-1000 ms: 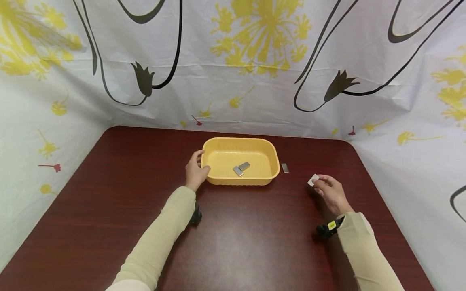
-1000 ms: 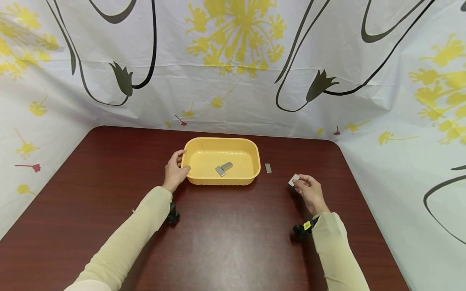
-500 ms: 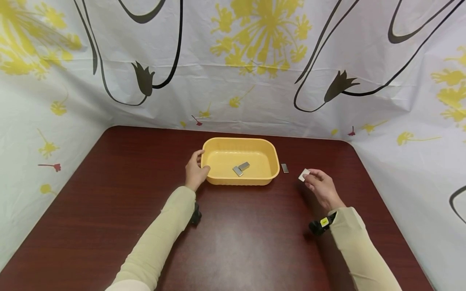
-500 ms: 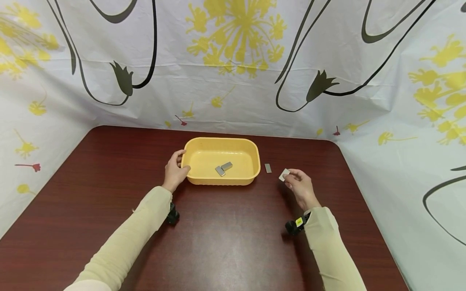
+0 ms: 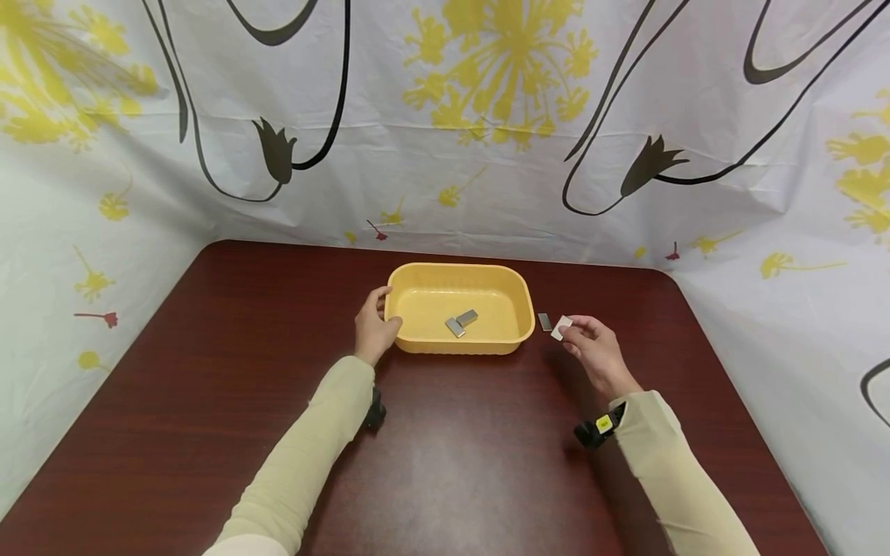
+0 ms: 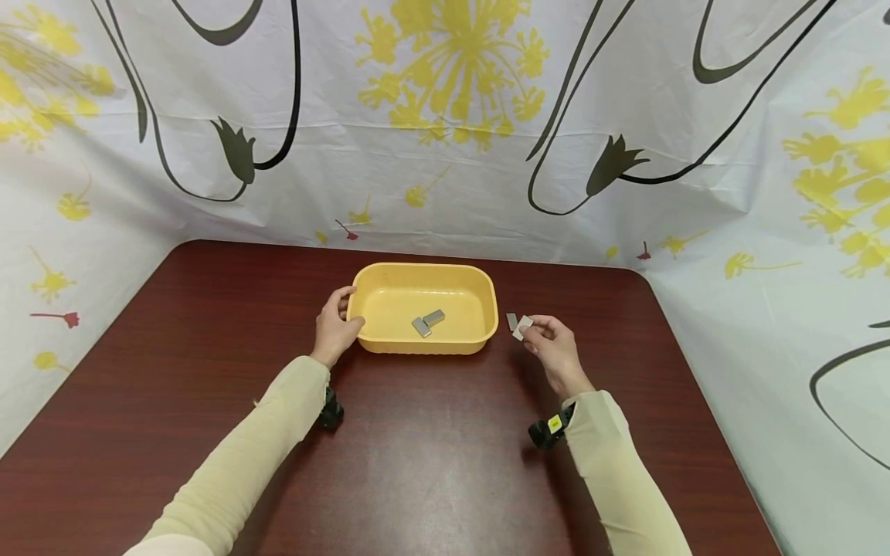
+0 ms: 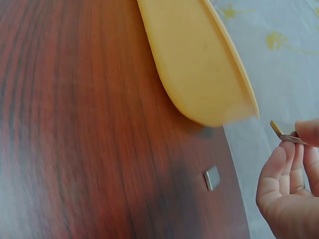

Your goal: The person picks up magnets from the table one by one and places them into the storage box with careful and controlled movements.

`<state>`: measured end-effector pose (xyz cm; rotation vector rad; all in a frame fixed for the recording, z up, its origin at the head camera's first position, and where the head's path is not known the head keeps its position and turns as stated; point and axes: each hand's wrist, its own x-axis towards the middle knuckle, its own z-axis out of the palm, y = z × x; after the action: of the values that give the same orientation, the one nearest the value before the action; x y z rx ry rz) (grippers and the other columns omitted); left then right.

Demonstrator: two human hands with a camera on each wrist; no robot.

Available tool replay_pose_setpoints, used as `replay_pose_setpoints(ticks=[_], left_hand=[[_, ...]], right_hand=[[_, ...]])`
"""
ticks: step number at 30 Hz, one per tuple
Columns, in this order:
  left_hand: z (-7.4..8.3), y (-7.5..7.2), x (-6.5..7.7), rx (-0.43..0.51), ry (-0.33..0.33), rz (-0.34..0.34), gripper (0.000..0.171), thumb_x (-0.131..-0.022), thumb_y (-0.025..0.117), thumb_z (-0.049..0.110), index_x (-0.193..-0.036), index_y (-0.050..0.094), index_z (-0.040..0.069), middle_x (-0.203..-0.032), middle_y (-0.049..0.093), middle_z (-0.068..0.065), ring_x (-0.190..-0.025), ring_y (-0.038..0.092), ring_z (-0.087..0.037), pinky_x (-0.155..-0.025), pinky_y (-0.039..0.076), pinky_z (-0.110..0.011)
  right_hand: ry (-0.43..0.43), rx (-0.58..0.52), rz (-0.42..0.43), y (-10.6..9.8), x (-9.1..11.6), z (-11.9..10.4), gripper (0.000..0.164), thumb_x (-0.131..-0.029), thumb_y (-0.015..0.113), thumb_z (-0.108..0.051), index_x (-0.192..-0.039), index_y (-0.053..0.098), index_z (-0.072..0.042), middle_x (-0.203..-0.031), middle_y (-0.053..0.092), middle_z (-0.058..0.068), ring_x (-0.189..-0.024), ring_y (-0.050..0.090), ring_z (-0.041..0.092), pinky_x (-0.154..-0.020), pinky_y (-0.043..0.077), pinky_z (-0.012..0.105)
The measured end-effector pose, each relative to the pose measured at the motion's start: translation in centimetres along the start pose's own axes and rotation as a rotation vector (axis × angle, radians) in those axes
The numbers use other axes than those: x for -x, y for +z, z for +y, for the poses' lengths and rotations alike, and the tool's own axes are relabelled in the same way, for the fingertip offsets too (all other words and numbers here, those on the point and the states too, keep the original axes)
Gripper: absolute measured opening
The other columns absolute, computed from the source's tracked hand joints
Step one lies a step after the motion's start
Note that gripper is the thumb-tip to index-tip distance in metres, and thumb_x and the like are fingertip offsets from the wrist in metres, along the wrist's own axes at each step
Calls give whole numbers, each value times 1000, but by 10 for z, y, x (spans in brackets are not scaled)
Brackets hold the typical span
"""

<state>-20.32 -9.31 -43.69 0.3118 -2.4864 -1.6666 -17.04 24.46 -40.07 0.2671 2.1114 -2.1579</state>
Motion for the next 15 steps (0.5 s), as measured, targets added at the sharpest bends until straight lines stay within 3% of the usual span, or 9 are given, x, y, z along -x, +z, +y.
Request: replay_pose_setpoints(ticks=[8, 15], left_hand=[[0, 0, 1, 4, 0, -3, 56, -74, 54, -4, -126, 47, 15, -112, 55, -14, -92, 55, -24, -69, 50, -35], [-1, -1, 0, 7, 2, 0, 56, -73, 55, -3, -126, 47, 15, -112, 55, -14, -92, 55, -24, -69, 49, -35]], right_hand=[[-16, 67, 29, 22, -3, 1, 20, -86, 59, -11, -103, 50, -7, -86, 55, -6, -78, 55, 4, -74, 47, 21], [-42, 152, 8, 40, -8, -4, 30, -87, 59, -12, -112, 49, 0, -89, 54, -3, -81, 55, 8, -77, 48, 25]])
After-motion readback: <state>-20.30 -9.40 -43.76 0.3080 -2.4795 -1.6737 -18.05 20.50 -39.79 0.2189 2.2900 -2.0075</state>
